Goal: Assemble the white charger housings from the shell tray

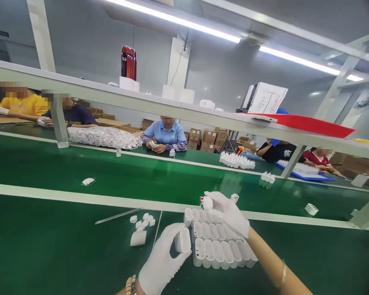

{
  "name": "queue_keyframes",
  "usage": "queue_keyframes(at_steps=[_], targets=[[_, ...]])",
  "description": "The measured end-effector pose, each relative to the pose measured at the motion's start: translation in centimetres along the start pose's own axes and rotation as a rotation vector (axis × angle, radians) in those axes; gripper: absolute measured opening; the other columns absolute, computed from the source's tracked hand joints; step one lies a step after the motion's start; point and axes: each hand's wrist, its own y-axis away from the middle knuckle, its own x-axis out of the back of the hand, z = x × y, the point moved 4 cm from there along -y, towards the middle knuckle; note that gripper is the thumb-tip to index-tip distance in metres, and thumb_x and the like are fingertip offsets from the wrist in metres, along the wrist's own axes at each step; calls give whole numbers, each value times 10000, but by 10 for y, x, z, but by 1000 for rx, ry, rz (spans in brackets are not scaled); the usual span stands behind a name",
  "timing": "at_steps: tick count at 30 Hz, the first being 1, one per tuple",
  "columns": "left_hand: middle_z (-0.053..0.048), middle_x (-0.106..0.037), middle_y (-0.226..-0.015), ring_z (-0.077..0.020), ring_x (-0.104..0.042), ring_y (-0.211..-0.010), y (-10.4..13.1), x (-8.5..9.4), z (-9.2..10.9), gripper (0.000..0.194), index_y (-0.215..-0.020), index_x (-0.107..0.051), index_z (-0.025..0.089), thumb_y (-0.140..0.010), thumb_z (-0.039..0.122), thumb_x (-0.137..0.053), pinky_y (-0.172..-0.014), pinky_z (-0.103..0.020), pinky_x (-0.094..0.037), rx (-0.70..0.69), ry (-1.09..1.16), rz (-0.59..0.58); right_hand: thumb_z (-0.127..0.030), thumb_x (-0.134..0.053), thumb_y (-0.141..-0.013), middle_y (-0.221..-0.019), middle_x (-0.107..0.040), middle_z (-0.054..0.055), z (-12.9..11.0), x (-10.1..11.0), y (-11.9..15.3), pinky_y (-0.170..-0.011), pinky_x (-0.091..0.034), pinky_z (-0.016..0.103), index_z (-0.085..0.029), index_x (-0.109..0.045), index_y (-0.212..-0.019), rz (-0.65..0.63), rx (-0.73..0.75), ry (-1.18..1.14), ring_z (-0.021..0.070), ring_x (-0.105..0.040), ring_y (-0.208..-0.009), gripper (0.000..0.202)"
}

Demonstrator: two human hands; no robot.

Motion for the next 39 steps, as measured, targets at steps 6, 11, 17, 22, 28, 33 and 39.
queue_keyframes(at_steps=[6,11,17,22,28,33,39], targets=[[-42,-595,-1333,-244,-578,-1251,2,0,1,511,-1310,-500,345,-850,206,-675,-1065,-451,-506,-138,-27,25,-318,-628,-902,-1164,-705,73,-30,-32,50,-972,-521,476,-292,-605,-1300,-135,-35,1,274,-645,-1104,399],[-34,-616,-1282,-234,-603,-1198,4,2,5,548,-1312,-473,358,-844,237,-730,-1030,-418,-535,-244,-50,44,-241,-593,-930,-894,-727,29,-44,-44,54,-878,-549,432,-246,-628,-1133,-240,19,-47,225,-687,-902,207],[-76,-640,-1242,-247,-618,-1156,7,4,15,509,-1316,-491,285,-864,264,-724,-1004,-401,-547,-388,-70,50,-127,-662,-881,-1074,-705,21,-49,-46,54,-835,-534,369,-243,-648,-1015,-220,137,98,210,-644,-955,178],[-82,-644,-1221,-247,-622,-1132,6,5,17,489,-1305,-495,271,-870,242,-716,-984,-395,-549,-397,-66,45,-95,-632,-880,-1029,-698,4,-52,-48,58,-764,-532,348,-244,-631,-996,-159,179,170,200,-642,-893,189],[-75,-643,-1214,-243,-616,-1127,6,4,18,473,-1294,-495,269,-874,224,-709,-984,-394,-540,-378,-69,26,-167,-487,-959,-1009,-696,42,-57,-54,64,-672,-531,363,-231,-581,-1002,-123,243,355,219,-644,-802,122],[-76,-642,-1211,-244,-608,-1130,5,5,25,427,-1251,-520,262,-871,201,-705,-994,-395,-526,-356,-62,-35,-168,-456,-962,-887,-673,37,-60,-60,66,-578,-514,368,-224,-539,-907,-145,222,461,215,-603,-676,115],[-72,-641,-1213,-242,-602,-1132,7,4,25,375,-1201,-561,257,-862,181,-703,-1005,-391,-515,-285,-29,-86,-171,-437,-966,-983,-692,80,-56,-67,67,-617,-568,393,-210,-562,-968,-126,238,477,245,-658,-751,131]])
